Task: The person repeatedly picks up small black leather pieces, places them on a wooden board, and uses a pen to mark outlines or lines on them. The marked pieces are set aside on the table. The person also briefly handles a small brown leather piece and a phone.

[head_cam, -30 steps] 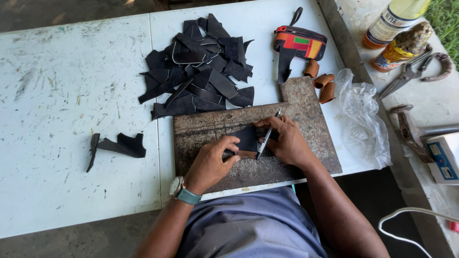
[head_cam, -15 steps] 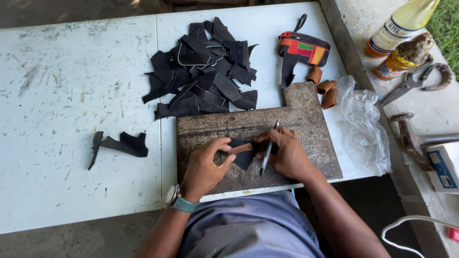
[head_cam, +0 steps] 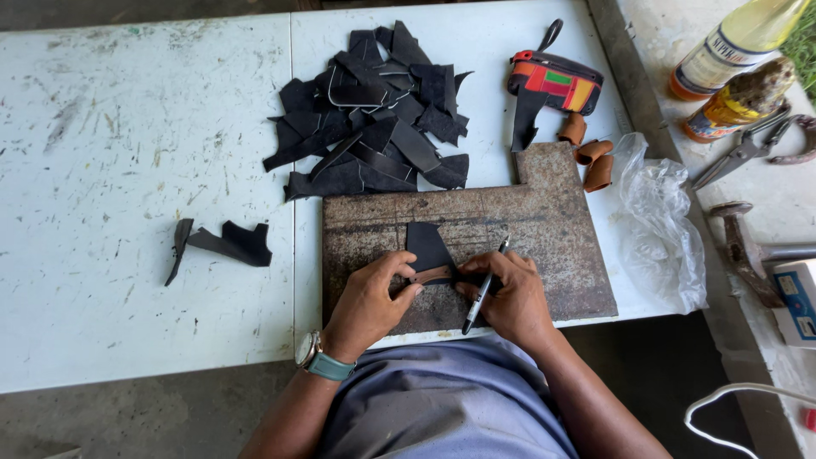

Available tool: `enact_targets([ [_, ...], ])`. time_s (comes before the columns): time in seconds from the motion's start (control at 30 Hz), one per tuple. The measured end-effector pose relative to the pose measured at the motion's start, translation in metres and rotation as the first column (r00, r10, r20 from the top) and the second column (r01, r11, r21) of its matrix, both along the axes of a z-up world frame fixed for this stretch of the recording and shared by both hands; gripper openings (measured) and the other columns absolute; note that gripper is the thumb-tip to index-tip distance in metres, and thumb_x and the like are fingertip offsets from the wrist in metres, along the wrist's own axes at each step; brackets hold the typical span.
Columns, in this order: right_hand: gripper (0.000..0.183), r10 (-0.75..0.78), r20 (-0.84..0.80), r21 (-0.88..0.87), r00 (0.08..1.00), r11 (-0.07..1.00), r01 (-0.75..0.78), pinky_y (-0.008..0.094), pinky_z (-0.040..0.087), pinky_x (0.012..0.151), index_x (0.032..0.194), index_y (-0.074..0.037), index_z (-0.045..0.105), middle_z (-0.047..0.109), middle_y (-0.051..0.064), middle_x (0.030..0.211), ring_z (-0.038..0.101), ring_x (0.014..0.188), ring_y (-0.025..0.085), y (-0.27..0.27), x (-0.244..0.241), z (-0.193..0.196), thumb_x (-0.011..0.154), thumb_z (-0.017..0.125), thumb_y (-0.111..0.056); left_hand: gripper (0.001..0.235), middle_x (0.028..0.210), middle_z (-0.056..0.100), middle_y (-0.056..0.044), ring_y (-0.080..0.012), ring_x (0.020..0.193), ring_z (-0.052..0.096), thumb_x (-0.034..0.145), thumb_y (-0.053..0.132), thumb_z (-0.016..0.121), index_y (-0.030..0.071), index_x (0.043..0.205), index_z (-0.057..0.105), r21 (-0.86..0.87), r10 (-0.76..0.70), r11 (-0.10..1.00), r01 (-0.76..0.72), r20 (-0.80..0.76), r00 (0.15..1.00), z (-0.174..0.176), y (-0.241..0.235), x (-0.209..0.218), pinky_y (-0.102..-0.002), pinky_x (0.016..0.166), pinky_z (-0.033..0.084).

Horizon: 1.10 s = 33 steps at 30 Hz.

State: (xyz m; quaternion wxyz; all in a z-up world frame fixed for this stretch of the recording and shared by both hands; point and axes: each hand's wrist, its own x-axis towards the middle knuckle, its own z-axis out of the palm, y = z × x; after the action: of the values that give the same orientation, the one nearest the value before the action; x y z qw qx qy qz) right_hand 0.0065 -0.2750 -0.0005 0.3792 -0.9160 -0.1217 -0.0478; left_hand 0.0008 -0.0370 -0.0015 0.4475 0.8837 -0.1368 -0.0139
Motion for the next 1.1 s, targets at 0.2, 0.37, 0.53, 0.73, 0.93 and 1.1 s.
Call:
enact_targets([
  [0.2,0.026,-0.001,-0.024,-0.037,1.0,0.999,0.0,0.036,0.044,0.084,0.095,-0.015,0.074,0.074,0.0,0.084,0.063,0.077,0.019,0.0,0.0,-0.002,0.074,0.088,-0.022,0.05,0.115,0.074,-0.01,-0.0236,0.103,0.076,0.091,0.007,0.073,0.006,0.136,0.052,-0.211,0.041,0.977,-0.042,-0.01,0.999,0.0,0.012,0.008,-0.034,0.085,0.066],
  [0.37,0.024,0.079,0.086,-0.058,0.993,0.996,-0.074,0.036,0.042,0.088,0.1,-0.016,0.075,0.076,-0.003,0.089,0.062,0.078,0.016,0.0,-0.007,-0.005,0.078,0.084,-0.016,0.051,0.106,0.077,-0.01,-0.0229,0.101,0.077,0.088,0.005,0.075,0.007,0.135,0.055,-0.162,0.031,0.986,-0.035,-0.026,0.999,-0.003,0.01,0.005,-0.036,0.089,0.063],
  [0.53,0.021,0.126,0.111,-0.067,0.986,0.991,-0.119,0.035,0.041,0.086,0.098,-0.017,0.076,0.076,-0.004,0.089,0.062,0.078,0.015,-0.001,-0.006,-0.005,0.078,0.083,-0.016,0.047,0.103,0.078,-0.009,-0.0228,0.099,0.078,0.088,0.005,0.075,0.008,0.132,0.058,-0.146,0.05,0.988,-0.054,-0.032,0.998,0.0,0.006,0.006,-0.036,0.089,0.063],
  [0.73,0.019,0.151,0.126,-0.046,0.98,0.988,-0.147,0.034,0.042,0.085,0.097,-0.017,0.075,0.076,-0.004,0.089,0.063,0.079,0.014,-0.003,-0.009,-0.008,0.079,0.083,-0.016,0.044,0.101,0.079,-0.009,-0.0228,0.098,0.078,0.088,0.006,0.076,0.007,0.129,0.06,-0.146,0.065,0.987,-0.065,-0.006,0.998,-0.002,0.006,0.007,-0.036,0.088,0.064],
  [0.93,0.018,0.174,0.13,-0.046,0.976,0.984,-0.17,0.035,0.042,0.085,0.096,-0.017,0.075,0.076,-0.004,0.088,0.063,0.077,0.014,-0.004,-0.009,-0.009,0.08,0.082,-0.015,0.043,0.101,0.078,-0.009,-0.0229,0.098,0.078,0.088,0.009,0.076,0.008,0.128,0.061,-0.105,0.085,0.991,-0.083,0.015,0.996,-0.007,0.005,0.006,-0.035,0.085,0.065],
  [1.1,0.019,0.183,0.158,-0.039,0.97,0.983,-0.179,0.035,0.041,0.084,0.097,-0.017,0.075,0.076,-0.003,0.088,0.063,0.077,0.014,-0.004,-0.009,-0.008,0.08,0.083,-0.016,0.043,0.103,0.078,-0.01,-0.0232,0.098,0.077,0.087,0.008,0.077,0.008,0.127,0.061,-0.1,0.098,0.99,-0.096,0.012,0.995,-0.015,0.005,0.006,-0.035,0.084,0.064],
])
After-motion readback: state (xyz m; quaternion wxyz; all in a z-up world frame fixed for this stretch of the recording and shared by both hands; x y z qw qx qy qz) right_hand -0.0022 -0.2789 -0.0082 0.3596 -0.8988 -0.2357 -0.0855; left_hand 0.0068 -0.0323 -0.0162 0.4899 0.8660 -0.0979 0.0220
